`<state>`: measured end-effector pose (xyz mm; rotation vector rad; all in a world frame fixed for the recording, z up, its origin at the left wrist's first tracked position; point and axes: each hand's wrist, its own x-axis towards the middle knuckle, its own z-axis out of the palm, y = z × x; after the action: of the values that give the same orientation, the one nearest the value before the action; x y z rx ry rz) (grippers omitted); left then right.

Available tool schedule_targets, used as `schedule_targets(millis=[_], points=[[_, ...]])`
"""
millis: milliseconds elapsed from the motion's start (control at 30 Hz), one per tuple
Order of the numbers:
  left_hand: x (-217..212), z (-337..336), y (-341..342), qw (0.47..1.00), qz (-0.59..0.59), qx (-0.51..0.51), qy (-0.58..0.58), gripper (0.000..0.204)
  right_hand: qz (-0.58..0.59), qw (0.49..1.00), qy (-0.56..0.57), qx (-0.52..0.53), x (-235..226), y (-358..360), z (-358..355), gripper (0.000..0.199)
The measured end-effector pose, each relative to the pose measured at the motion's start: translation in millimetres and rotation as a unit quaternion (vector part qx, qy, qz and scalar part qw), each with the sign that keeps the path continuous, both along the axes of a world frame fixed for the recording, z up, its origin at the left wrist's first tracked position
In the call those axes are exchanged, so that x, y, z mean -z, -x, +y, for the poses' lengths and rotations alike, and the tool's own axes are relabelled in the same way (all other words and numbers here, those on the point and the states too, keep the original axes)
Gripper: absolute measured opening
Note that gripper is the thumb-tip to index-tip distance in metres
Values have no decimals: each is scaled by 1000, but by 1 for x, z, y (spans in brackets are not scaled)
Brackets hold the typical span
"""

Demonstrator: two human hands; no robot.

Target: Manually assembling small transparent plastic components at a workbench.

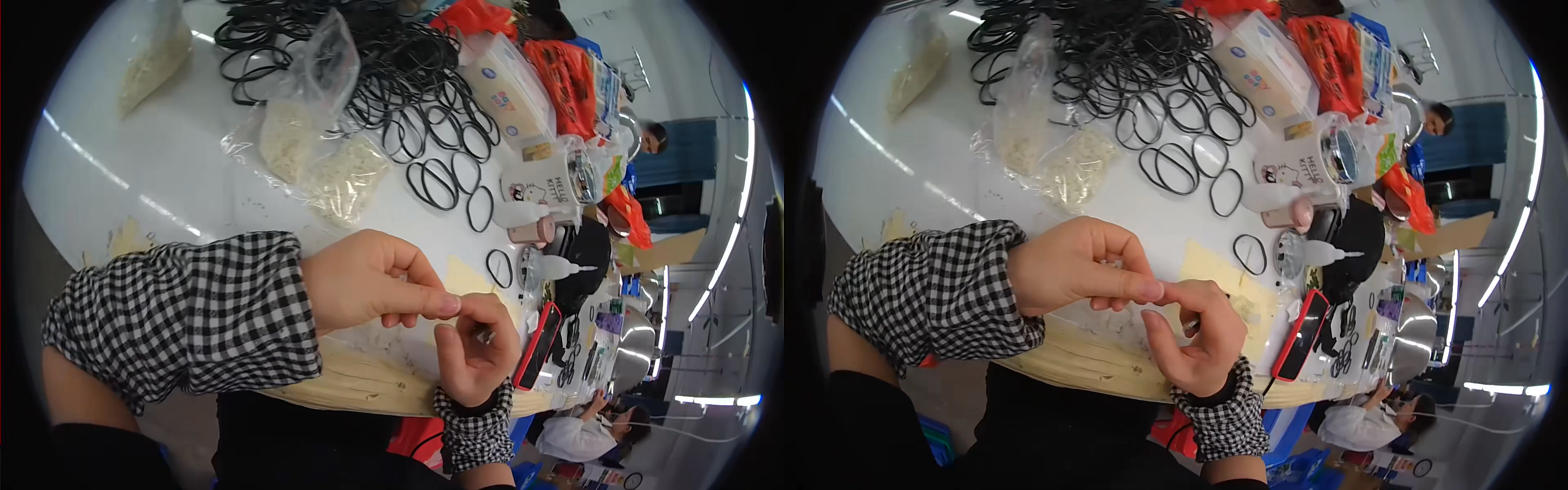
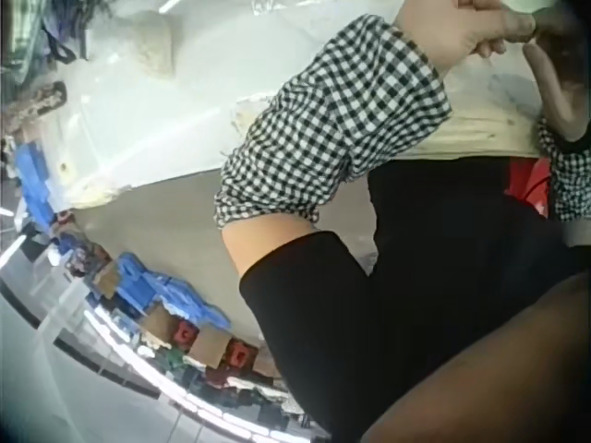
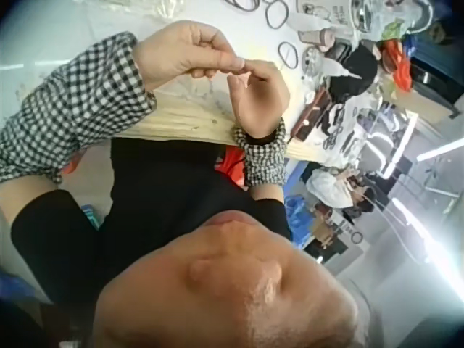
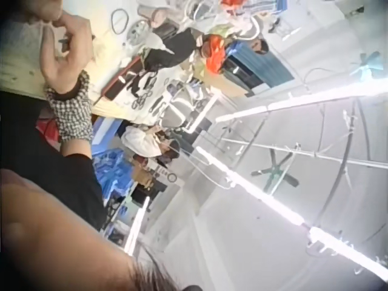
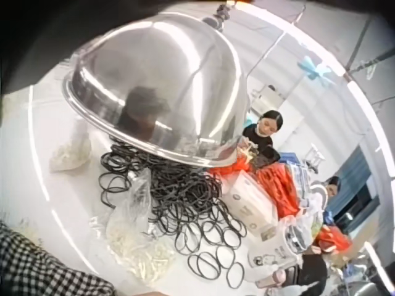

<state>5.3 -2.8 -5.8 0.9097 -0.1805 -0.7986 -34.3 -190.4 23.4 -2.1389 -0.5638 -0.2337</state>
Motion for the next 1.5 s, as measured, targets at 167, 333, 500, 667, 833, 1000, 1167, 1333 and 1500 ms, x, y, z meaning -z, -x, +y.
schedule_targets(millis=[167, 333, 500, 667, 833, 1000, 1167, 1333, 1500], points=[[2, 3, 6, 999, -23, -14, -27, 23, -32, 999, -9, 30, 8, 6, 8, 16], [7, 4, 12, 999, -33, -8, -25, 24, 2, 997, -57, 58, 11, 17, 14, 9], [1, 1, 11, 1000, -9, -19, 1, 21, 56, 994, -78, 56, 7, 15, 8, 8], [-4, 0, 6, 999, 47, -11, -3, 16, 52, 988, -137, 51, 11, 5, 6, 10], [3, -1, 6, 998, 49, -3, 37, 17, 47, 994, -89, 40, 4, 6, 5, 11], [-3, -2, 8, 999, 39, 0, 19, 16, 42, 995, -86, 20, -1, 6, 5, 11], [-2, 4, 5, 998, 41, 30, 35, 16, 29, 1000, 10, -4, -6, 1, 3, 18], [3, 6, -2, 993, 36, 80, 74, 17, -27, 994, 102, 18, 0, 0, 0, 28], [2, 4, -1, 994, 27, 77, 72, 16, -61, 992, 112, 25, 6, -1, -2, 28]])
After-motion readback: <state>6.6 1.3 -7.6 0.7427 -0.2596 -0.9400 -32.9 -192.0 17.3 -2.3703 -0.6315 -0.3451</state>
